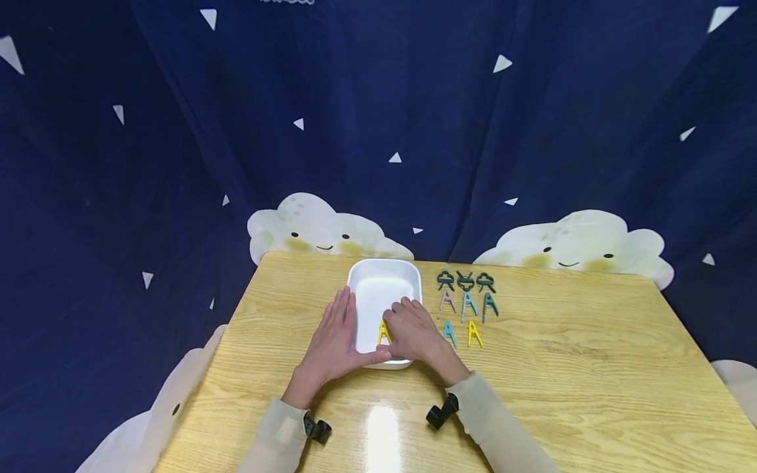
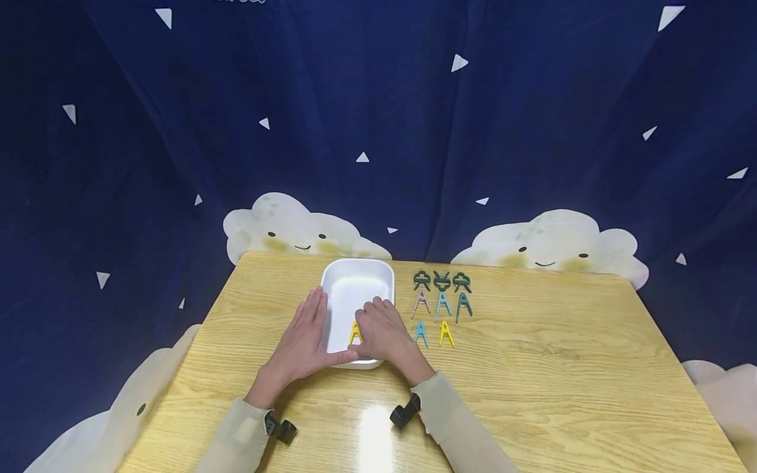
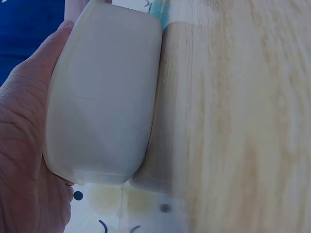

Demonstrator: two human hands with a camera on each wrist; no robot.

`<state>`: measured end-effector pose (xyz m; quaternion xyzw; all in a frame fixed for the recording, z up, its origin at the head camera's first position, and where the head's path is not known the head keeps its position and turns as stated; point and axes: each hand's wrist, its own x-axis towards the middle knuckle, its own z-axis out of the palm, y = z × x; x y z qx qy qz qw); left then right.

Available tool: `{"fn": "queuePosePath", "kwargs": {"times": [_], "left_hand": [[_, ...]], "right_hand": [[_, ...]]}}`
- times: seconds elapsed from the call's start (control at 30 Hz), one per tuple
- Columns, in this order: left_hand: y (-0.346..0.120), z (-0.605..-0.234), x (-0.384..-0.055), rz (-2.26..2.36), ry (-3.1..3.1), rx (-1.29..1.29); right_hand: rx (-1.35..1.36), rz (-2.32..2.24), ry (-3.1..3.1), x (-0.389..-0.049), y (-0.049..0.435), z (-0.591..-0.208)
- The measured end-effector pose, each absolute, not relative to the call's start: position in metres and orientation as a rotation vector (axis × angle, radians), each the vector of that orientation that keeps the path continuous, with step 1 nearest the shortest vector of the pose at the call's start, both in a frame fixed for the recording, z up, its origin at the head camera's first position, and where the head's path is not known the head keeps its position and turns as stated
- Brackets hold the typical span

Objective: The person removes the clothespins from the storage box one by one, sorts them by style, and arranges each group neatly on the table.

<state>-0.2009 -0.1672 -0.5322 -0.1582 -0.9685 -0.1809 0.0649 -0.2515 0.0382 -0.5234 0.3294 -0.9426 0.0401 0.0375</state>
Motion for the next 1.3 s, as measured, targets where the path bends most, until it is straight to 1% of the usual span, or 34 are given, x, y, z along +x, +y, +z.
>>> {"fn": "queuePosePath", "kwargs": {"times": [1.3], "left_hand": [[-0.1668, -0.532, -0.2017, -0.549, -2.926, -0.472]], "right_hand": [[1.015, 0.128, -2.936, -0.2526, 0.0394, -0.5239]]}}
